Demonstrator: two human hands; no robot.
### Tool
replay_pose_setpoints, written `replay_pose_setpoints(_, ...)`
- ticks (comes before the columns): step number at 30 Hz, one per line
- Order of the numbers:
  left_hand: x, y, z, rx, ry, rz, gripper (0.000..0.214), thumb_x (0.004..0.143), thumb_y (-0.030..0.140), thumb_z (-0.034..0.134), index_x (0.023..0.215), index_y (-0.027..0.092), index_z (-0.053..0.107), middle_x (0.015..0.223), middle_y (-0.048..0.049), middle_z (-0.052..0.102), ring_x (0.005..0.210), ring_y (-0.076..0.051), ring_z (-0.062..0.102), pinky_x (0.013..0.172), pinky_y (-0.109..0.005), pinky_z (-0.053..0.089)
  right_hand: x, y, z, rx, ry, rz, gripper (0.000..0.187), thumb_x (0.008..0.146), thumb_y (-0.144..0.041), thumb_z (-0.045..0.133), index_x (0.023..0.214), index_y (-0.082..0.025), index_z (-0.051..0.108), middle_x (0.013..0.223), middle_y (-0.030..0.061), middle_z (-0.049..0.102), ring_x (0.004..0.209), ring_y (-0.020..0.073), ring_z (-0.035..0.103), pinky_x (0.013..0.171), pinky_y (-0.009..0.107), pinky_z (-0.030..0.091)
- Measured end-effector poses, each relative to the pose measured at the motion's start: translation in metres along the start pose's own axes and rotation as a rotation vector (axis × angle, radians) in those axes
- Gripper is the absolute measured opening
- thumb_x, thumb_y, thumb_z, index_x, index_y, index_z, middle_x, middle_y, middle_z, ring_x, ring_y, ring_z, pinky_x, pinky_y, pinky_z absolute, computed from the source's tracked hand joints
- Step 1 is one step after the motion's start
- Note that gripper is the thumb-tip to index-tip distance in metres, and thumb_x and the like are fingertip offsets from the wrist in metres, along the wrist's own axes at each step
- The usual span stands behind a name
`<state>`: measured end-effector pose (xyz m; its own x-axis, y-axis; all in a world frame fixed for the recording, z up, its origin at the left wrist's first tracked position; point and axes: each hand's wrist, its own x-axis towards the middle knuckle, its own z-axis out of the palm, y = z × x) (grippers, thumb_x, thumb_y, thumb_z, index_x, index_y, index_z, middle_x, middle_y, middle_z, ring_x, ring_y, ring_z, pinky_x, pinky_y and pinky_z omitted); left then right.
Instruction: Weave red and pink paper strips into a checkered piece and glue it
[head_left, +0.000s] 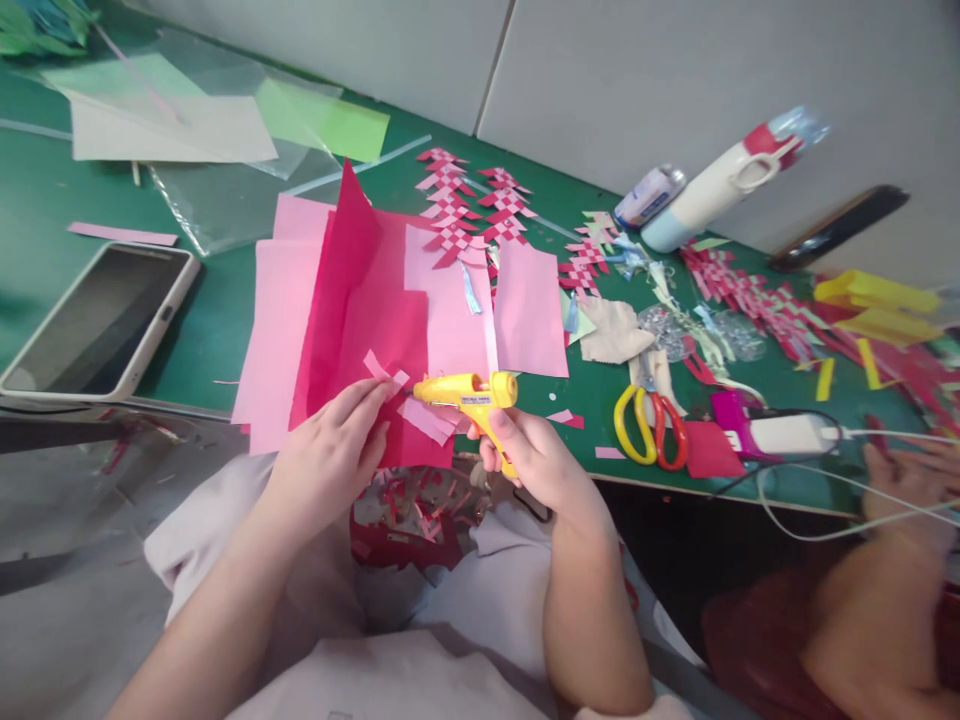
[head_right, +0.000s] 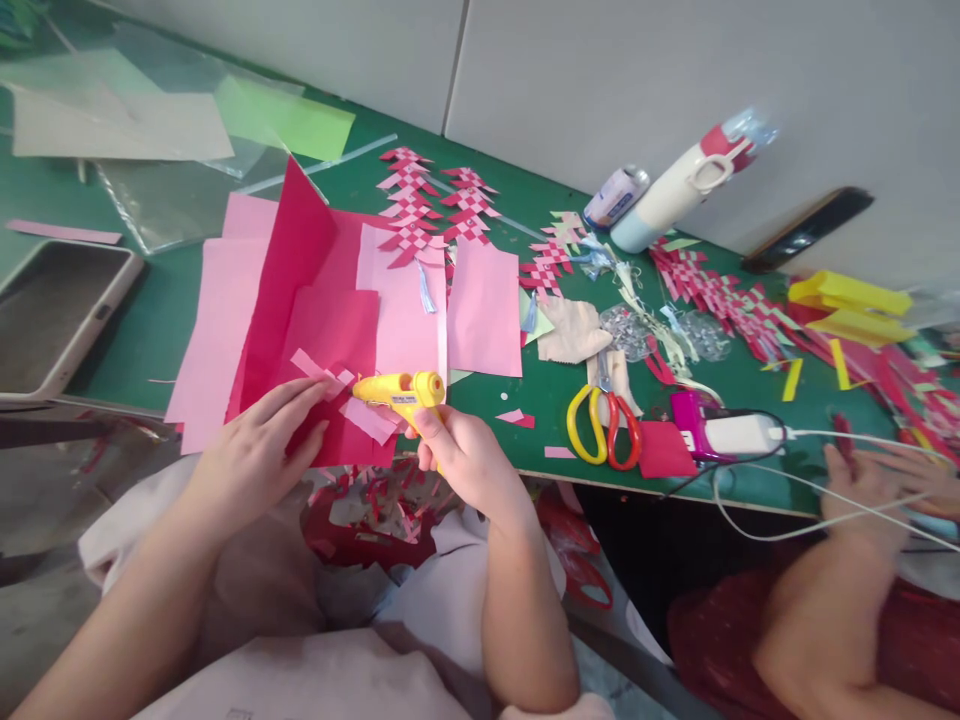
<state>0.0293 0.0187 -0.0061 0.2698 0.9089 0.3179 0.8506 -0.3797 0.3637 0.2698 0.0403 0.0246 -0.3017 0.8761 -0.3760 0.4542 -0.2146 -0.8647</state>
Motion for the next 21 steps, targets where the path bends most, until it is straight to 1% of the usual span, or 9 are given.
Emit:
replay_pose_setpoints(8,-0.0007,0.0003,0.0001,0.006,-0.015,-0.005,0.04,0.093,0.024,0.045,0.132,0.017,0.051,0.129,-0.012,0.061,0.113,-0.025,0.062,0.094,-0.041,0.054,-0.0004,0.0003,0.0003,0.01,-0.013,-0.007,0.052,0.092,-0.063,0.035,0.084,-0.017,0.06,0.061,0.0012,0.058,0.052,0.0113,0.05,0.048,0.024,0.035)
replay_pose_setpoints(12,-0.0005,0.0004,0.0003,0.023,0.002,0.003,0.039,0.093,0.023,0.046,0.131,0.016,0.051,0.128,-0.0121,0.062,0.112,-0.025,0.062,0.093,-0.04,0.055,-0.0001,0.0004,0.0008,0.001,0.002,-0.005,0.052,0.092,-0.063,0.035,0.085,-0.018,0.06,0.061,0.0012,0.058,0.054,0.0117,0.051,0.049,0.024,0.035)
replay_pose_setpoints(15,-0.0007,0.0002,-0.0003,0.035,0.005,0.013,0.039,0.093,0.023,0.046,0.13,0.015,0.052,0.127,-0.012,0.062,0.111,-0.025,0.063,0.093,-0.039,0.054,-0.0008,0.0005,-0.0009,-0.017,-0.016,0.006,0.053,0.092,-0.063,0.034,0.085,-0.017,0.06,0.06,0.0012,0.058,0.054,0.0116,0.051,0.049,0.024,0.035)
replay_pose_setpoints(21,0.0016,0.0006,0.0018,0.051,0.016,0.022,0.039,0.093,0.023,0.046,0.13,0.015,0.051,0.127,-0.0113,0.062,0.11,-0.024,0.063,0.092,-0.038,0.055,0.0002,-0.0004,0.0021,0.002,-0.013,-0.011,0.052,0.093,-0.062,0.035,0.08,-0.018,0.059,0.062,0.0001,0.058,0.054,0.0097,0.05,0.049,0.022,0.034)
